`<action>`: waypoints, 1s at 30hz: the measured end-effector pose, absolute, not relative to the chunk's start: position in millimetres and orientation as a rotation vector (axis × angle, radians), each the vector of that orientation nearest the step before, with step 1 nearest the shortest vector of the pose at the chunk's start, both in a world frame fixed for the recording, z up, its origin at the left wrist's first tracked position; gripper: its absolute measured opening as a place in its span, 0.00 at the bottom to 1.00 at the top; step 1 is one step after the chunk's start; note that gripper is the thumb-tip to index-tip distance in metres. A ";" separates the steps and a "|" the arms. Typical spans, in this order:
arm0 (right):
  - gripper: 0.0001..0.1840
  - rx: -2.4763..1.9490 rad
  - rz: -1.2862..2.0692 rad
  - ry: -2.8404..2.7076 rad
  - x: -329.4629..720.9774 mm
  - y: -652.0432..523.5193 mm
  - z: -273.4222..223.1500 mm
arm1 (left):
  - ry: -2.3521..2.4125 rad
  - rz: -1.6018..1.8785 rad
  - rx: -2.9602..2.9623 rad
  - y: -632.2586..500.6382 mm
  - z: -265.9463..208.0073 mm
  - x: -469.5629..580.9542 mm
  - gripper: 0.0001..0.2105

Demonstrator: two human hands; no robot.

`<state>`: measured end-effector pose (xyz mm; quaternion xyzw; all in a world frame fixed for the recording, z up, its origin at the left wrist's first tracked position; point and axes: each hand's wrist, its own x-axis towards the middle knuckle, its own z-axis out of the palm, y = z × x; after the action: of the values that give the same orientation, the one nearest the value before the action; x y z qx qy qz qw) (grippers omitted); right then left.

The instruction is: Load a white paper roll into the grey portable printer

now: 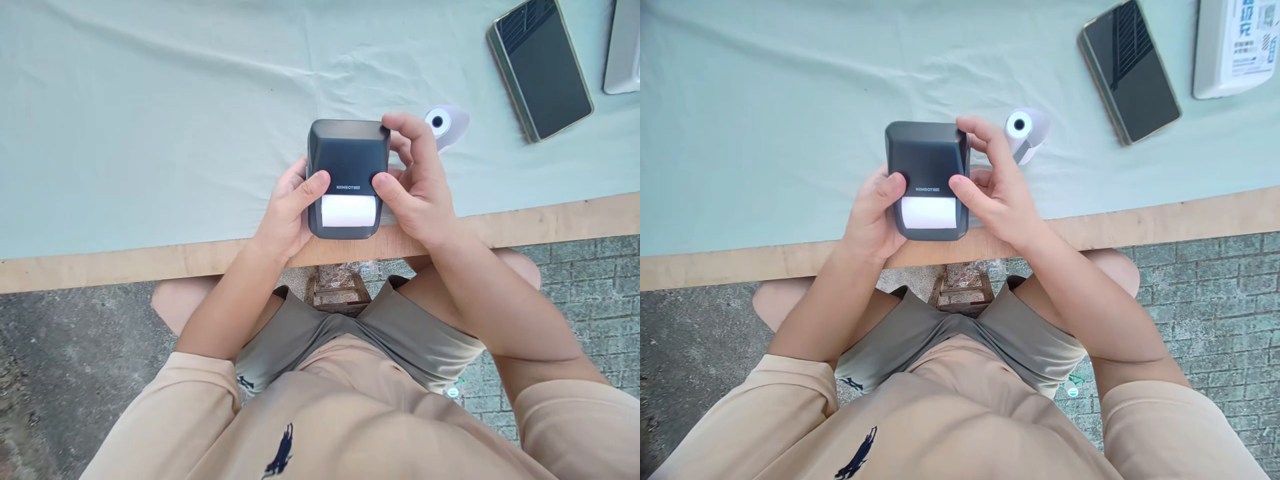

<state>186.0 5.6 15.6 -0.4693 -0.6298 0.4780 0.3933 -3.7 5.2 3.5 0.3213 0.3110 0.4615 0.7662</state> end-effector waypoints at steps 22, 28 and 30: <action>0.47 -1.200 0.896 -1.815 176.4 1.9 2.4 | 0.817 1.045 0.657 6.2 -2.4 1.2 0.19; 0.54 -1.062 0.950 -1.866 178.4 2.7 2.0 | 0.791 1.057 0.640 7.1 -5.1 -0.3 0.17; 0.55 -1.075 0.945 -1.863 178.6 3.0 1.8 | 0.748 1.064 0.619 7.0 -4.7 -0.4 0.17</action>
<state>178.6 3.0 1.8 -0.4222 -0.7315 0.3712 0.3858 -0.4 7.0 -4.7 0.2836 0.3426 0.4873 0.7515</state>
